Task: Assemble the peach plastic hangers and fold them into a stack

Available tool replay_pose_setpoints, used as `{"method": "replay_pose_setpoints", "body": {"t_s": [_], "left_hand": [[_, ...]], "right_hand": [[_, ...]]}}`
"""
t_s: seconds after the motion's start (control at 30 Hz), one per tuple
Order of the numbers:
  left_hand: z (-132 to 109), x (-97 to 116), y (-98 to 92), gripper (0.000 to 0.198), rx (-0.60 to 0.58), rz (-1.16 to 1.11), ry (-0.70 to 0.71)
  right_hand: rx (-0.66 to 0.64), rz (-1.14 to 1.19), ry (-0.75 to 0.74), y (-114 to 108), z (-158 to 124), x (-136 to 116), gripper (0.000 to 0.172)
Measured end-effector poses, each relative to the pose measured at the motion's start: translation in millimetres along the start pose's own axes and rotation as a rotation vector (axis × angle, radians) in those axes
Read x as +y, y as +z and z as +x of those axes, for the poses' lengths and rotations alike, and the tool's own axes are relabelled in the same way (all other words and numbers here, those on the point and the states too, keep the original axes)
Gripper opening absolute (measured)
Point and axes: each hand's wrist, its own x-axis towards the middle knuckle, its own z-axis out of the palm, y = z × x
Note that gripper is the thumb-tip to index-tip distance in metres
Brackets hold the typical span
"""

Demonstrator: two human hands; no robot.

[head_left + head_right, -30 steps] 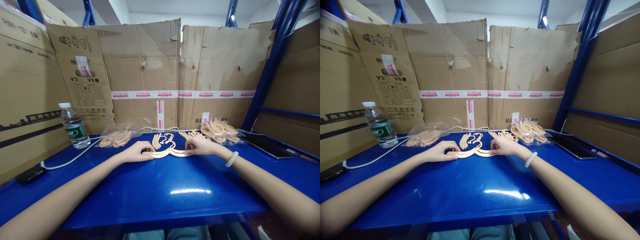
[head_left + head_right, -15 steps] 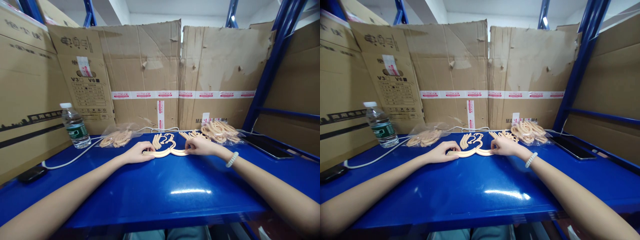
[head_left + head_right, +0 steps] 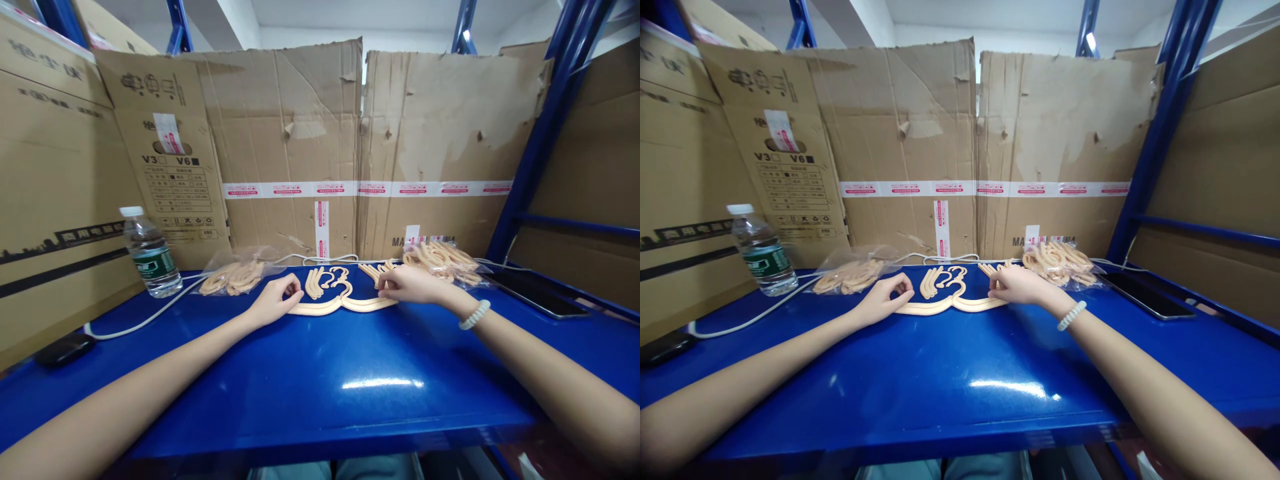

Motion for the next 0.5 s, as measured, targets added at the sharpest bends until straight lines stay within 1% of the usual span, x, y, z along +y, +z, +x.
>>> {"method": "replay_pose_setpoints", "body": {"t_s": [0.07,0.17,0.37,0.5], "left_hand": [[0.4,-1.2,0.7,0.007,0.025,0.021,0.001],[0.9,-2.4,1.8,0.003,0.031,0.044,0.008],[1.4,0.2,1.3,0.014,0.014,0.055,0.014],[1.3,1.8,0.0,0.017,0.007,0.061,0.020]], "right_hand": [[-0.013,-0.006,0.012,-1.9,-0.6,1.5,0.016],[-0.026,-0.023,0.013,-1.7,-0.7,2.5,0.016],[-0.028,-0.023,-0.004,3.0,-0.2,4.1,0.016],[-0.036,-0.017,-0.005,1.7,-0.4,4.6,0.015]]}}
